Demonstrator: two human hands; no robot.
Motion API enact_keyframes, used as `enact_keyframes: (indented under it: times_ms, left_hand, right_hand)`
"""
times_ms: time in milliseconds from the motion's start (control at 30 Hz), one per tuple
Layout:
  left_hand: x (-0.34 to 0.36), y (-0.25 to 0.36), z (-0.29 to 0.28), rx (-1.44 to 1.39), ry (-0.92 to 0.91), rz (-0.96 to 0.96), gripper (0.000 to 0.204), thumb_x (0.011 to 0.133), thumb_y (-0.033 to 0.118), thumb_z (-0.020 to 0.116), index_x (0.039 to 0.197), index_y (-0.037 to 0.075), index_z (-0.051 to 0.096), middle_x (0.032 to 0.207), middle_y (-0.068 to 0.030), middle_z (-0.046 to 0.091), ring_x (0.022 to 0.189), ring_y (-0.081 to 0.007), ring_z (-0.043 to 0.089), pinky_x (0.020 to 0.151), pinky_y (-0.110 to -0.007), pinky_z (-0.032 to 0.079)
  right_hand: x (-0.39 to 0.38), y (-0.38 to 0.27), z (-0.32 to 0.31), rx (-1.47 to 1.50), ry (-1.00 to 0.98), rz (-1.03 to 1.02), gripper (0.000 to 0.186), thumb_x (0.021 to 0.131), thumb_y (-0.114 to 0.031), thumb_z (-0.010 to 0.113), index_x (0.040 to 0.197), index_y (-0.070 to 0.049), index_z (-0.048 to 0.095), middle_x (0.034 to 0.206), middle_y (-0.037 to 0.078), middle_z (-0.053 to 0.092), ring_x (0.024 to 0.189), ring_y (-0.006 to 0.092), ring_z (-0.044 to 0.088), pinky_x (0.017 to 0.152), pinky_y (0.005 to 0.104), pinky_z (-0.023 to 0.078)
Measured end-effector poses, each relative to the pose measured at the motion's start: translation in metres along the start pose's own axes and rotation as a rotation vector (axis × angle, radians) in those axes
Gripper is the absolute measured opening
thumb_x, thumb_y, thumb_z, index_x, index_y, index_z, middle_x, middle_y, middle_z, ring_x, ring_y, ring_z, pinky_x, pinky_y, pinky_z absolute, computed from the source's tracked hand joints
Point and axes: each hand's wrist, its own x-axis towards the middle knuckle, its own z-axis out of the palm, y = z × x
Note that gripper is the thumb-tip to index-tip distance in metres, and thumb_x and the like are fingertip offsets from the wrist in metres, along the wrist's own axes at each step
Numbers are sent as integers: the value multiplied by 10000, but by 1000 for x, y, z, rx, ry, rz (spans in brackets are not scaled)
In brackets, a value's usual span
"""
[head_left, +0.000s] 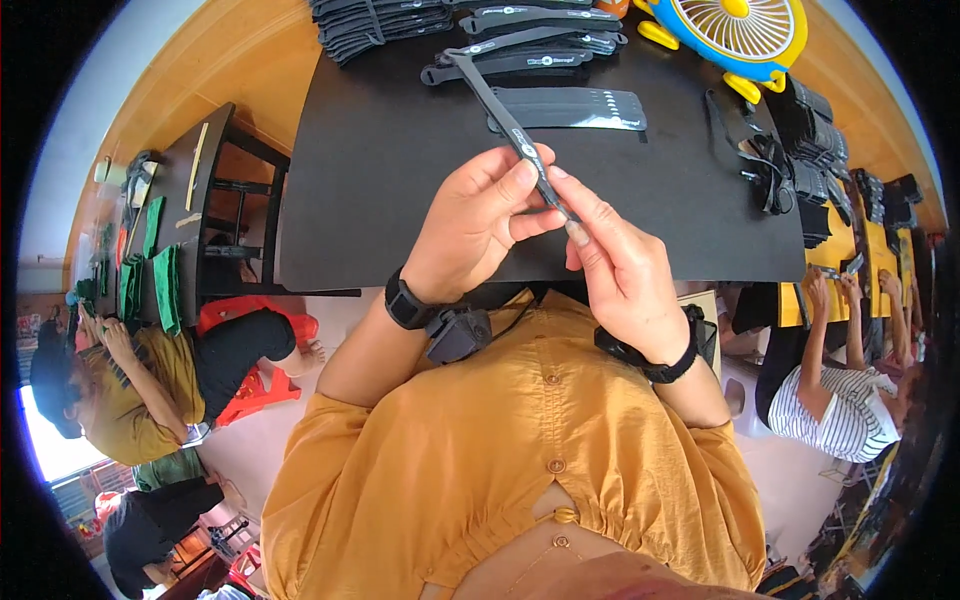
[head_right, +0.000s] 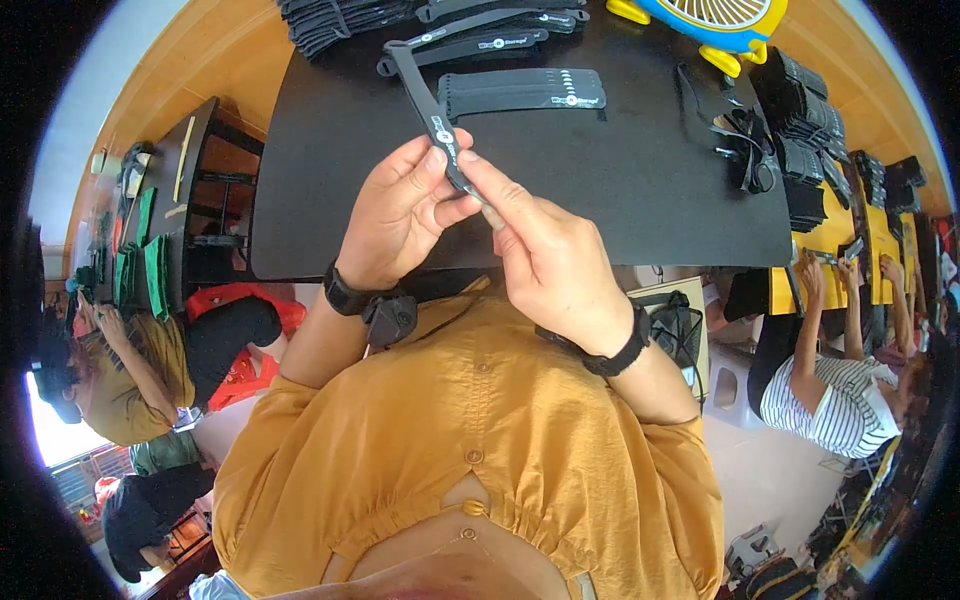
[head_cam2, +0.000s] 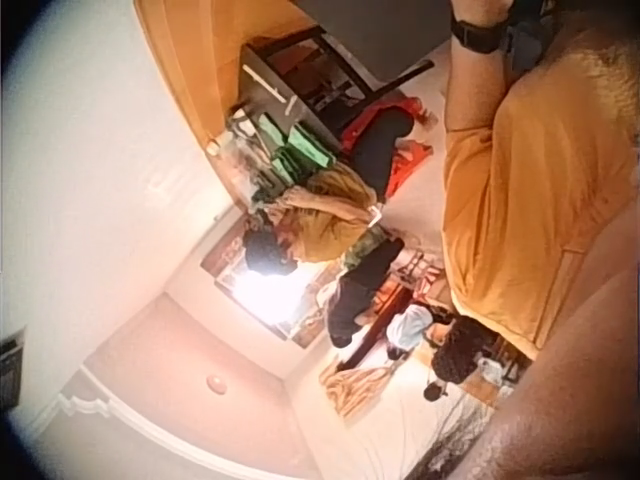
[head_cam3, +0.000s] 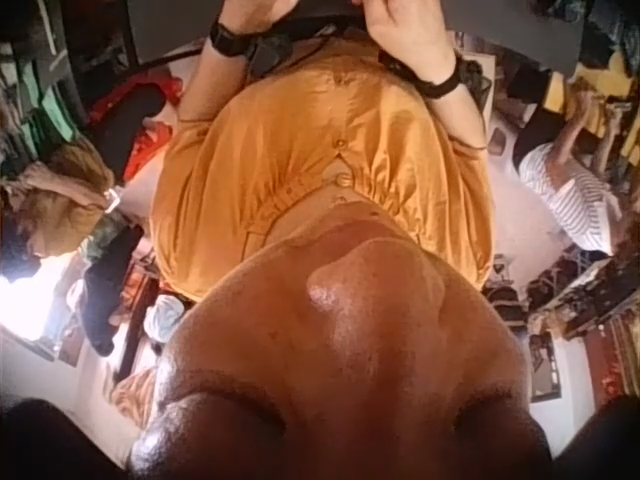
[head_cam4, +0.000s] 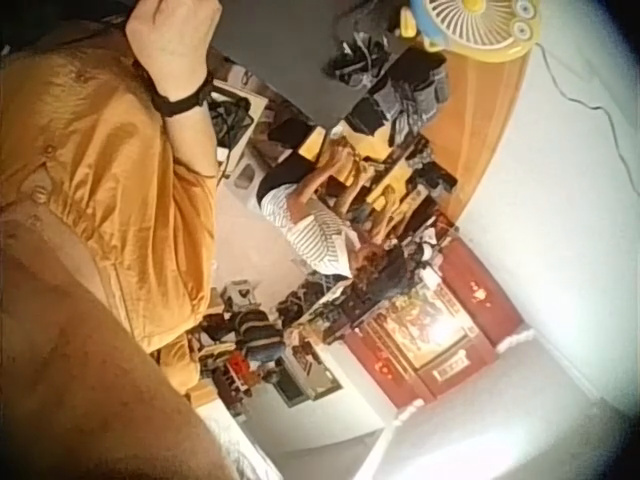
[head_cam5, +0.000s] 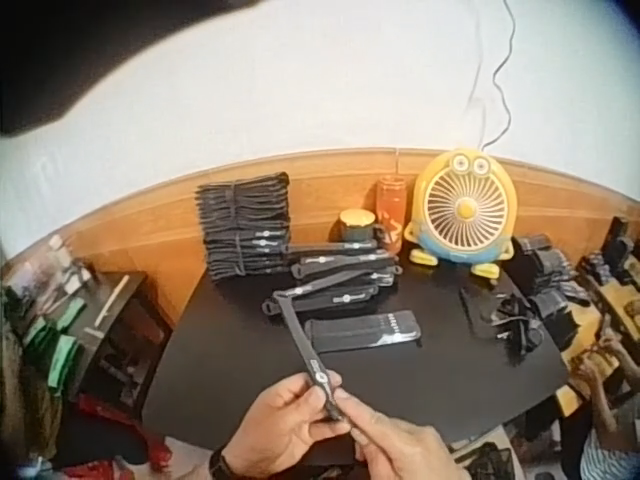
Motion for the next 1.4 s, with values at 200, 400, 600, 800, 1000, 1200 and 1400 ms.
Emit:
enact_keyframes:
  times_ms: [200, 400, 600, 800, 1000, 1200, 1400]
  left_hand:
    - [-2, 8, 2, 38, 11, 39, 327, 1034, 204, 484, 1263, -27, 519, 1065, -89, 639, 929, -184, 669, 830, -313, 592]
    - [-22, 14, 18, 705, 128, 281, 269, 1042, 173, 454, 972, -33, 613, 855, -90, 660, 751, -150, 663, 705, -270, 563]
    - [-15, 0, 22, 922, 209, 594, 228, 872, 186, 730, 782, 25, 596, 686, -71, 605, 583, -149, 566, 537, -277, 457]
    - [-13, -6, 22, 1087, 133, 787, 172, 957, 154, 615, 859, 31, 545, 695, -71, 569, 560, -172, 563, 515, -293, 449]
    - [-17, -11, 26, 1013, 61, 784, 220, 1045, 165, 421, 979, -16, 526, 695, -46, 589, 537, -80, 548, 507, -214, 435]
    - [-12, -18, 24, 824, 76, 736, 126, 995, 89, 510, 906, 3, 536, 719, -58, 548, 554, -121, 523, 523, -266, 430]
    - [-8, -20, 20, 921, 182, 717, 145, 998, 143, 522, 934, 14, 516, 679, -72, 536, 560, -160, 524, 533, -294, 429]
  right_hand:
    - [6, 6, 7, 248, 38, 10, 485, 912, 63, 479, 1360, -103, 562, 891, 98, 661, 614, 139, 588, 591, 263, 500]
    - [7, -9, -2, 313, 98, -19, 401, 972, 8, 496, 1356, -84, 567, 797, 40, 608, 593, 92, 525, 550, 240, 453]
    - [11, -14, -2, 195, 80, -95, 396, 920, 68, 517, 1290, -39, 608, 1150, 148, 649, 1023, 253, 649, 868, 298, 516]
    - [5, -10, 1, 280, 78, -137, 395, 920, 88, 502, 1282, -28, 607, 1316, 195, 590, 1181, 300, 612, 954, 321, 502]
    - [0, -13, 8, 381, 112, -144, 353, 967, 29, 475, 1295, -11, 599, 1345, 166, 572, 580, 12, 489, 473, 153, 387]
    - [-2, -15, 7, 420, 144, -98, 343, 961, 34, 507, 1287, -10, 603, 1313, 166, 591, 824, 122, 567, 687, 225, 446]
    - [-3, -12, 10, 300, 184, -106, 342, 947, 36, 541, 1277, -18, 610, 1272, 173, 623, 1120, 252, 639, 930, 302, 499]
